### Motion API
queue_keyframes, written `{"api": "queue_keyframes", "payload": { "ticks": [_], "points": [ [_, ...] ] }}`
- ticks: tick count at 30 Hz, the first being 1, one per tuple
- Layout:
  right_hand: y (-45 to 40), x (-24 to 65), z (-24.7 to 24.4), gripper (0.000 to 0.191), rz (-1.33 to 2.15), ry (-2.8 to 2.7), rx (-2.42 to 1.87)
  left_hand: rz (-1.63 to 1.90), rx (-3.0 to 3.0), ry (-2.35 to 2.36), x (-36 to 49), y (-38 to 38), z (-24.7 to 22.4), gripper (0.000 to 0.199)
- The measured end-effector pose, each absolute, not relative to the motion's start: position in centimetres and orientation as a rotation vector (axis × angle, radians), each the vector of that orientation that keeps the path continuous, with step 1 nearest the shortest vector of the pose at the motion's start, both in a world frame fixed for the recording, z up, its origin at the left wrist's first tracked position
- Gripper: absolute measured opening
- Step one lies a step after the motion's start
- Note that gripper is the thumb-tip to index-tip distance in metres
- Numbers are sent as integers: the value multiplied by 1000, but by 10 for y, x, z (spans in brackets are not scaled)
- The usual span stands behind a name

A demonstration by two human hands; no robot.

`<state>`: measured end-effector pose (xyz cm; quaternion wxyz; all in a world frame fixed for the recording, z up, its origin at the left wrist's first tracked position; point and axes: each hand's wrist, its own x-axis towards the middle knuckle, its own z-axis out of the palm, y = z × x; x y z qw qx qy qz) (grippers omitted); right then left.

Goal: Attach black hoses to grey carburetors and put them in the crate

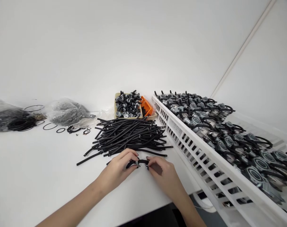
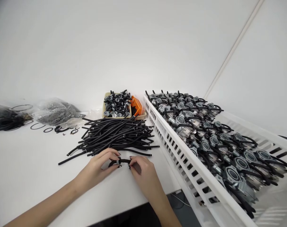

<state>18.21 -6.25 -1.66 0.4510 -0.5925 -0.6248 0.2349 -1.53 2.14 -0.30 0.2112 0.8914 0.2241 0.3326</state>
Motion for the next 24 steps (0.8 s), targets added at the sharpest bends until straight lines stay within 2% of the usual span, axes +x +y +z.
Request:
{"api": "queue_keyframes", "payload": {
  "ticks": [15, 24],
  "points": [
    [-62, 179, -12, 19, 572, -1589, -1484, 841, 2451, 560, -14, 22, -3, 17],
    [-63, 179, -11, 19, 593, -1614, -1497, 916, 2456, 583, -13, 22, -3, 15]
  ]
}}
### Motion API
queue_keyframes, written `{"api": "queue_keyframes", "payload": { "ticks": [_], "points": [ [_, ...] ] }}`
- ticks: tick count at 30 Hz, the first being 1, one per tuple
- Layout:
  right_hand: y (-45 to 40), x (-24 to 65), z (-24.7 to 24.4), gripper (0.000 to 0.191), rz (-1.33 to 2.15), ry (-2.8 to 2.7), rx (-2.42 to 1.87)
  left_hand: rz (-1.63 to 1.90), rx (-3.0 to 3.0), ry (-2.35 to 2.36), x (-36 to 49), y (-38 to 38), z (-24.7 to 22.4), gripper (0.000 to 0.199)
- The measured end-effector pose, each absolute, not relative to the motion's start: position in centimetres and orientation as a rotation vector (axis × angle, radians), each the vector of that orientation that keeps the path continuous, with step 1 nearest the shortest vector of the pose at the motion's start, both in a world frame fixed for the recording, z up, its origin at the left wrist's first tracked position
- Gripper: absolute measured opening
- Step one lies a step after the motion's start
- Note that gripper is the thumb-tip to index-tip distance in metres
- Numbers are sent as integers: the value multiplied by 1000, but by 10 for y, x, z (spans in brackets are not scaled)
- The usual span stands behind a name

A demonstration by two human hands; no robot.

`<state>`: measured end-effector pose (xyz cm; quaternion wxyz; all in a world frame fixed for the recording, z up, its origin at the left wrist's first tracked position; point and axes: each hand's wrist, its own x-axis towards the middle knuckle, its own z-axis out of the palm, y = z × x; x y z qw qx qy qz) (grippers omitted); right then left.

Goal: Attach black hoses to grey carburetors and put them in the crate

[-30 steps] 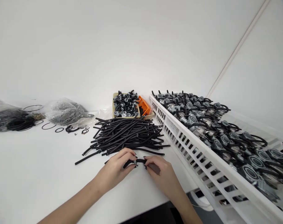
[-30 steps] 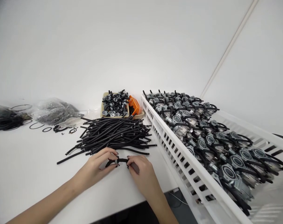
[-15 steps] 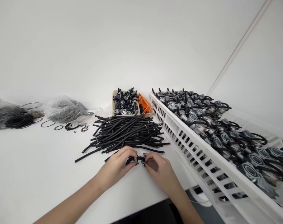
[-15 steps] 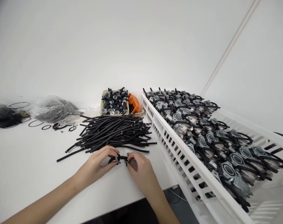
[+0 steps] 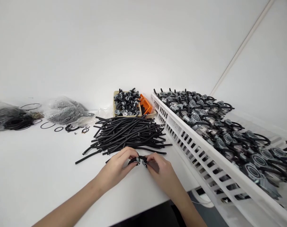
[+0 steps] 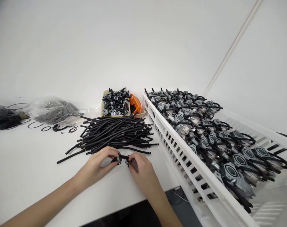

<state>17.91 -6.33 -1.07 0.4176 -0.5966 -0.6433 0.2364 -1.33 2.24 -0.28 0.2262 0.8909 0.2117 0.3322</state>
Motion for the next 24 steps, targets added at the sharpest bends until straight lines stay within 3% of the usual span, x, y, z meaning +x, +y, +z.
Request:
{"api": "queue_keyframes", "payload": {
  "ticks": [8, 24],
  "points": [
    [-64, 180, -12, 36, 541, -1663, -1447, 903, 2474, 577, -13, 23, -3, 16],
    [-64, 180, -14, 34, 506, -1653, -1458, 862, 2467, 620, -14, 24, 0, 23]
  ]
}}
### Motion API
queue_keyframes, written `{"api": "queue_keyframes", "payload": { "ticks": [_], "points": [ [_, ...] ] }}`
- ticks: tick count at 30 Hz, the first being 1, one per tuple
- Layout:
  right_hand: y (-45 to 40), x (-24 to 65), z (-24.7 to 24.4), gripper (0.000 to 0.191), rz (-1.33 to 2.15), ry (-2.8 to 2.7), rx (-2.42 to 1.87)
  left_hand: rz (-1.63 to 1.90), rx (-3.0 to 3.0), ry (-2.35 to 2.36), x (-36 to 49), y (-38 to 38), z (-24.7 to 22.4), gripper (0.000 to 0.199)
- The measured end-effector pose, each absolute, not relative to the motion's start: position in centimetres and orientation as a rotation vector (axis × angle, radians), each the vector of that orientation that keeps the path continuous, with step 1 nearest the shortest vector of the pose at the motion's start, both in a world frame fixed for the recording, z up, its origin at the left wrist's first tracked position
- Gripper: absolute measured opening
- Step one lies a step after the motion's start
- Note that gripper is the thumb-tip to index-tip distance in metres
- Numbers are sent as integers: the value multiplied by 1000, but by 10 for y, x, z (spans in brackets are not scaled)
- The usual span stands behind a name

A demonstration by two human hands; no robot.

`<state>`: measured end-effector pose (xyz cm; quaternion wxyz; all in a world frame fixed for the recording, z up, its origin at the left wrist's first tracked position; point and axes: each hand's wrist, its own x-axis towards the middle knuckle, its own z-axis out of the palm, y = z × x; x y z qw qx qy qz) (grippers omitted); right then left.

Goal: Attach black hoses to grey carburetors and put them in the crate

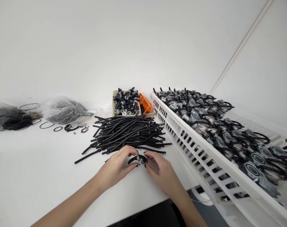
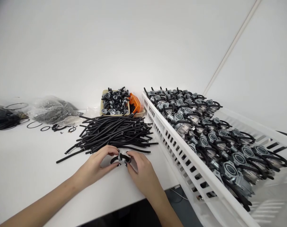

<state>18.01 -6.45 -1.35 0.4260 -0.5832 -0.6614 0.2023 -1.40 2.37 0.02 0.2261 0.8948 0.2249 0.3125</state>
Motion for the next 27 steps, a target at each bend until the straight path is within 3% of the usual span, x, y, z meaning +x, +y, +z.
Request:
{"api": "queue_keyframes", "payload": {
  "ticks": [27],
  "points": [
    [-61, 176, -6, 38, 352, -1798, -1414, 879, 2487, 587, -15, 25, 2, 25]
  ]
}}
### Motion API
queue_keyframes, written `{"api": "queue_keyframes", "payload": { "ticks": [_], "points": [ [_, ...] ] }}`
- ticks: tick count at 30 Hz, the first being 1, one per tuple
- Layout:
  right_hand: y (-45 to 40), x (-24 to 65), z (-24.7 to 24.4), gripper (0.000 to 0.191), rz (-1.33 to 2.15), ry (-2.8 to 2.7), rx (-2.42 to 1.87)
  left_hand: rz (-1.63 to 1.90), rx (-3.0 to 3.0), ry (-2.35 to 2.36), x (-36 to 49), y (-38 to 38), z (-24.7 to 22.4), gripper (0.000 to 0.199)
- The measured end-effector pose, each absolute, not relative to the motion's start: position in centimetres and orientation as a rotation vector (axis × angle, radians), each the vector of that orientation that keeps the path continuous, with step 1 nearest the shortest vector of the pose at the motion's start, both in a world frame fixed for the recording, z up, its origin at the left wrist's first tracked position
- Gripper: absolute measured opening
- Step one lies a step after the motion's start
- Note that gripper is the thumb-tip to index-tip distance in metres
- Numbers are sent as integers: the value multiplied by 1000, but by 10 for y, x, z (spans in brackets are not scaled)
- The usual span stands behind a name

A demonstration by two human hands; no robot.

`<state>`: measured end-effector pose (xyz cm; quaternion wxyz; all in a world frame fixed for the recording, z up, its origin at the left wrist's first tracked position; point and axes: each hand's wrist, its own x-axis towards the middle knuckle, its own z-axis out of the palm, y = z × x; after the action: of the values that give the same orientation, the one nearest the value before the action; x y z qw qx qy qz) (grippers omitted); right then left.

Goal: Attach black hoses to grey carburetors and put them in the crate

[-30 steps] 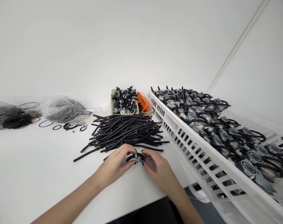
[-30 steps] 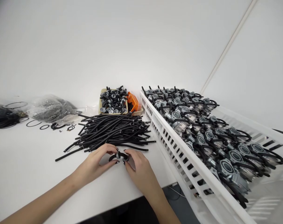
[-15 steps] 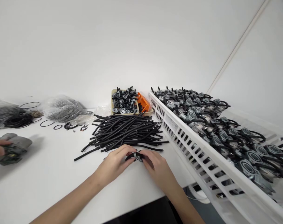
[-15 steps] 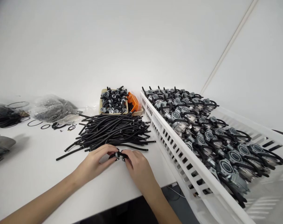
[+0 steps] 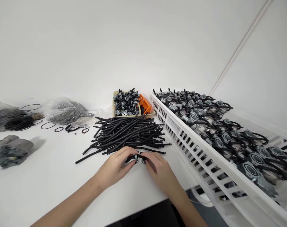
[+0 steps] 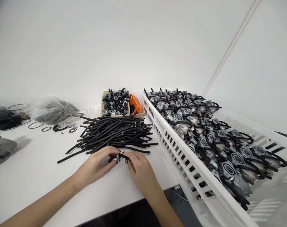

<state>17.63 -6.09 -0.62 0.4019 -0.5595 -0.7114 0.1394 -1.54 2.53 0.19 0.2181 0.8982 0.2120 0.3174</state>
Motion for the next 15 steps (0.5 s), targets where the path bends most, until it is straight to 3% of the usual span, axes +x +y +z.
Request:
{"api": "queue_keyframes", "payload": {
  "ticks": [15],
  "points": [
    [-63, 176, -8, 40, 390, -1771, -1448, 818, 2483, 640, -15, 22, 9, 29]
  ]
}}
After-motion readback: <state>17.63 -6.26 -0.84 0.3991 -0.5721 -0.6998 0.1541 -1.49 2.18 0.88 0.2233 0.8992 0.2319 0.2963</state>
